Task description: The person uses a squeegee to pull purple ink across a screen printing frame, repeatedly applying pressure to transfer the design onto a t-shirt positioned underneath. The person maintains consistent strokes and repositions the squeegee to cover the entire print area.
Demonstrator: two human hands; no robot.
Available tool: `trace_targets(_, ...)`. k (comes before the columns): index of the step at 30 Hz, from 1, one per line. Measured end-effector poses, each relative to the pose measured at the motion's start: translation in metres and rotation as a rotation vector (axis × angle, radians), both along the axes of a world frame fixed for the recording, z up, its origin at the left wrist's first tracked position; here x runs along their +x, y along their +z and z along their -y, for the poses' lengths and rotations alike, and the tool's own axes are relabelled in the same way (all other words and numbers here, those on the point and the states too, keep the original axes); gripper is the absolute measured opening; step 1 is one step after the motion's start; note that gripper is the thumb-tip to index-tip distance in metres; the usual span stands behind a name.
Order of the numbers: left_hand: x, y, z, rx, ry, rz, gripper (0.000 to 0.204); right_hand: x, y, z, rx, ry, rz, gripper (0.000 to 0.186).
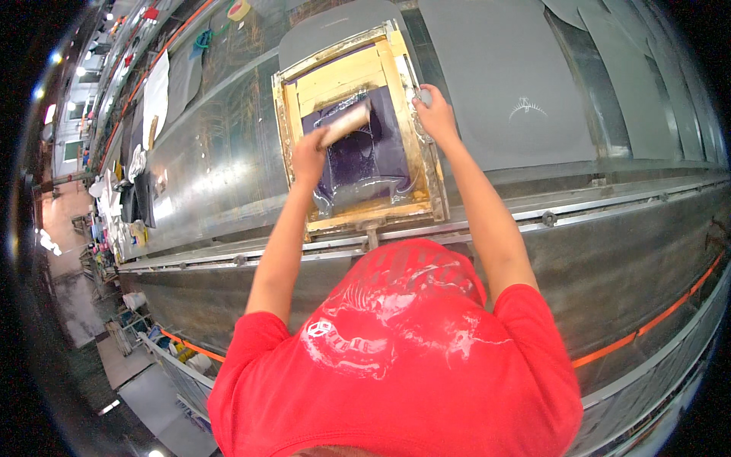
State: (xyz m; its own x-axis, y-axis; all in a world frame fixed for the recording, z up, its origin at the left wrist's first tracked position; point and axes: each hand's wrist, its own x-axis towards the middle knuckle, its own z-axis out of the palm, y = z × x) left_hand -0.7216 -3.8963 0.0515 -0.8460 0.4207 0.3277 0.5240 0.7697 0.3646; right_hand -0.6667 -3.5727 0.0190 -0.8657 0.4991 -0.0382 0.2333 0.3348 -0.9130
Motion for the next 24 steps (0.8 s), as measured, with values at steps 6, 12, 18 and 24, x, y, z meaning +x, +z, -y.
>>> trace_targets(6, 0.135, 0.006, 0.035, -0.117, -0.099, 0.036, 0.058, -0.008, 0.000, -0.001, -0.040, -0.049, -0.071, 0.039)
trace_targets(12, 0.219, 0.014, 0.058, -0.121, -0.108, 0.047, 0.058, -0.008, -0.004, 0.002, -0.135, -0.070, -0.102, 0.024)
trace_targets(18, 0.222, 0.059, 0.091, 0.113, 0.015, 0.091, 0.043, 0.010, 0.043, 0.014, -0.366, -0.053, -0.143, 0.025)
trace_targets(24, 0.127, -0.005, 0.155, 1.092, 0.576, 0.655, 0.045, 0.035, 0.113, 0.031, -0.461, -0.034, -0.165, 0.026)
